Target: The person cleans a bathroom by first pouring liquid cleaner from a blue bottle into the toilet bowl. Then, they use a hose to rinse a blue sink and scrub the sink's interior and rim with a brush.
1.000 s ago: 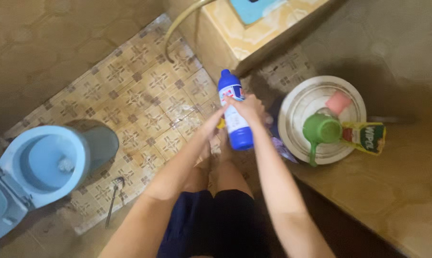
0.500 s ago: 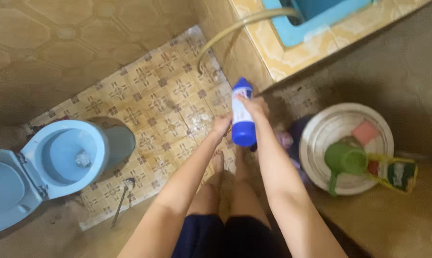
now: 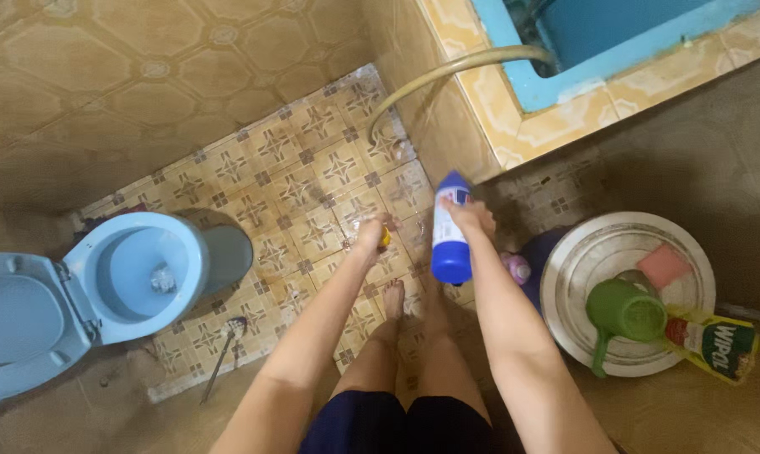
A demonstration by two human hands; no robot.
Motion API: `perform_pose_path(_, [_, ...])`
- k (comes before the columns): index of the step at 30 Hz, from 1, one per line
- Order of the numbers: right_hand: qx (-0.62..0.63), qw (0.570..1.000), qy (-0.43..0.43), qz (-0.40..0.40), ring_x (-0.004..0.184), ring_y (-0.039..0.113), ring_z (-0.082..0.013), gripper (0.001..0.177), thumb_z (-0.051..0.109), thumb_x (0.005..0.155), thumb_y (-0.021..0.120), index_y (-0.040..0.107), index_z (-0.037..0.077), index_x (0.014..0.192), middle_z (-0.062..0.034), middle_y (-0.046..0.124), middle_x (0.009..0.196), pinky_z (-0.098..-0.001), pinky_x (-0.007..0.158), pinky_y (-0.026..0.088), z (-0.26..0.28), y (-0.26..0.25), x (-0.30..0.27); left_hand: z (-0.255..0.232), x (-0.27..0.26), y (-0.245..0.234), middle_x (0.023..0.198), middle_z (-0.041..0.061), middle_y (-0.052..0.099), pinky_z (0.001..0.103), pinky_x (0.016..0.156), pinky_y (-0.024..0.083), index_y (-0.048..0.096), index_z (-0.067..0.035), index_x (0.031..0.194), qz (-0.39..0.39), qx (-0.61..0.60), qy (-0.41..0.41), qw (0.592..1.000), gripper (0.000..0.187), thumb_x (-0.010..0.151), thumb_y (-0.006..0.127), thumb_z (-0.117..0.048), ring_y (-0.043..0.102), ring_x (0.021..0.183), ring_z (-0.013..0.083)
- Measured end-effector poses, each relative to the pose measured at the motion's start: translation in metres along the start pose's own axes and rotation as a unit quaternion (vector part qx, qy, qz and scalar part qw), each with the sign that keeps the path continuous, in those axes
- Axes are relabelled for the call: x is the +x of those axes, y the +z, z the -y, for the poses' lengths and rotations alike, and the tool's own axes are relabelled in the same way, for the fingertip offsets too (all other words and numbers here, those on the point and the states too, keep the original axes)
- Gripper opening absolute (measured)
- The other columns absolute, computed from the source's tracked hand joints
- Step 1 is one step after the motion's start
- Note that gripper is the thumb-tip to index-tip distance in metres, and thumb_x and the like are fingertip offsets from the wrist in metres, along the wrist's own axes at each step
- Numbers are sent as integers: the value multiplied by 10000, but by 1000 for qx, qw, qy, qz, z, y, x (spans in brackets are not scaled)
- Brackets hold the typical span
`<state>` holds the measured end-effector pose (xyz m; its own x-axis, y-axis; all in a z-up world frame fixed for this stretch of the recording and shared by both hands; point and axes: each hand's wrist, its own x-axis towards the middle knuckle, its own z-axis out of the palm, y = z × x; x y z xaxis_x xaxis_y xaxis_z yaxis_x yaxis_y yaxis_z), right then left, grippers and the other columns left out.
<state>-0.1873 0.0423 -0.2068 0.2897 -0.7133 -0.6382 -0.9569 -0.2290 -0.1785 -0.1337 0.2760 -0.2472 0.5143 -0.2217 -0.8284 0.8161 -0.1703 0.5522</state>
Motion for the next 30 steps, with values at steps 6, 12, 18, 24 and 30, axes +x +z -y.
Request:
perform_pose_path(6, [-29, 998, -52, -27, 1117, 676, -352, 934, 841, 584, 794, 705, 155, 1212, -156, 677, 1236, -506, 902, 553, 69, -16, -2, -7, -36, 1, 1122, 25, 770, 335, 614, 495, 675, -167, 1300, 19, 21, 11, 1000, 411, 963, 512, -337, 541, 627, 120])
perform_pose_path(12, [7, 985, -141, -96, 1049, 722, -376, 931, 833, 629, 765, 728, 116, 1221, -208, 731, 1149, -502, 887, 574, 100, -33, 3, -9, -68, -51, 1149, -14, 780, 271, 596, 463, 625, -164, 1375, -8, 10, 11, 1000, 438, 1012, 464, -349, 443, 575, 96])
perform_pose_path(18, [46, 974, -181, -129, 1036, 697, -454, 939, 806, 620, 752, 702, 94, 1230, -259, 715, 1126, -539, 875, 557, 43, -3, 7, 22, -53, -70, 1141, -20, 772, 247, 586, 446, 621, -165, 1395, -18, -44, -13, 999, 476, 1024, 388, -353, 467, 593, 77])
perform_pose_path(24, [-75, 984, -161, 14, 1041, 746, -374, 973, 889, 585, 685, 722, 174, 1244, -202, 748, 1120, -490, 870, 597, 64, 60, -15, 19, -54, -47, 1123, 7, 775, 267, 571, 454, 639, -124, 1365, 2, -94, 20, 995, 438, 1008, 462, -308, 503, 615, 108])
perform_pose_path(30, [77, 943, -313, -75, 1117, 658, -398, 1025, 893, 652, 644, 575, 152, 1358, -189, 672, 1224, -532, 893, 529, 245, 20, -18, 6, -59, -57, 1157, 11, 778, 249, 592, 452, 634, -115, 1350, 0, -139, 28, 990, 431, 1003, 478, -319, 499, 640, 97])
